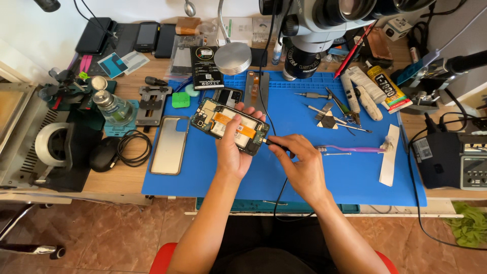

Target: The person connects a USB cable to a disassembled smartphone and a black power bank to test the charging circuit. They then use a small metal tool to carefully pry and lift the battery from the phone's internal chassis.

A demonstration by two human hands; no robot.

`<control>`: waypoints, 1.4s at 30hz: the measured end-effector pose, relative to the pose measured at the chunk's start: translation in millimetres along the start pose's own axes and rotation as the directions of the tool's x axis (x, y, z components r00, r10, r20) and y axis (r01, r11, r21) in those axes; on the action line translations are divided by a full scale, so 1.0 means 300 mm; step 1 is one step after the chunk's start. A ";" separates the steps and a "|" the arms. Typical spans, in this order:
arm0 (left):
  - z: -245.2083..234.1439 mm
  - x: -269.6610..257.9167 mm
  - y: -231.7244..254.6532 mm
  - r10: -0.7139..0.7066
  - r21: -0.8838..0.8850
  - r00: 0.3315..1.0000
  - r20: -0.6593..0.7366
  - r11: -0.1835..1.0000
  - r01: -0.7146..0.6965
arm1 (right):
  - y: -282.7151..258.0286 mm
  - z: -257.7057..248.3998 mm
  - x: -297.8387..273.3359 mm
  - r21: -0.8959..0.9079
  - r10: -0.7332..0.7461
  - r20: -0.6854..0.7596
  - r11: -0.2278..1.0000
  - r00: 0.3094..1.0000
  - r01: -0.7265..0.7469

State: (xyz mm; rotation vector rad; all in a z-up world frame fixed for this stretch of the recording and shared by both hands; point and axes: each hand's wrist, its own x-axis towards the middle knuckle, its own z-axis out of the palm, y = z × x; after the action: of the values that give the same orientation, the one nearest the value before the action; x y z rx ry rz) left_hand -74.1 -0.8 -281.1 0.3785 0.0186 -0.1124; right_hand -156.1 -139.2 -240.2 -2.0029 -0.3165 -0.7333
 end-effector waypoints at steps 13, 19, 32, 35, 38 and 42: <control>0.013 -0.006 -0.010 0.043 0.057 0.998 0.039 0.997 -0.045 | 0.010 0.004 -0.011 0.005 0.004 -0.021 1.000 1.000 -0.004; 0.023 -0.022 -0.015 0.105 0.209 0.990 0.089 0.970 -0.122 | 0.016 -0.001 -0.012 -0.041 -0.013 0.009 0.999 1.000 0.013; -0.013 -0.010 -0.079 0.129 0.238 0.984 0.126 0.959 -0.156 | 0.072 -0.003 -0.037 -0.023 0.056 -0.029 0.998 0.998 -0.057; -0.026 -0.003 -0.092 0.125 0.238 0.984 0.127 0.959 -0.153 | 0.095 -0.010 -0.040 -0.030 0.027 -0.018 0.999 0.999 -0.028; -0.021 -0.006 -0.104 0.113 0.245 0.983 0.142 0.958 -0.146 | 0.094 -0.027 -0.018 -0.103 -0.072 -0.040 0.992 0.997 0.068; 0.032 -0.042 -0.118 0.103 0.289 0.981 0.166 0.946 -0.148 | 0.053 -0.057 0.028 -0.201 -0.269 -0.081 0.947 0.960 0.249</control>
State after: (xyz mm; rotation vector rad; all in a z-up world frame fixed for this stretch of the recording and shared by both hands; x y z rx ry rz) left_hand -90.8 -35.7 -284.6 0.6735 -0.1721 -0.0157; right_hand -147.8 -162.8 -239.7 -2.1134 -0.4676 -1.0683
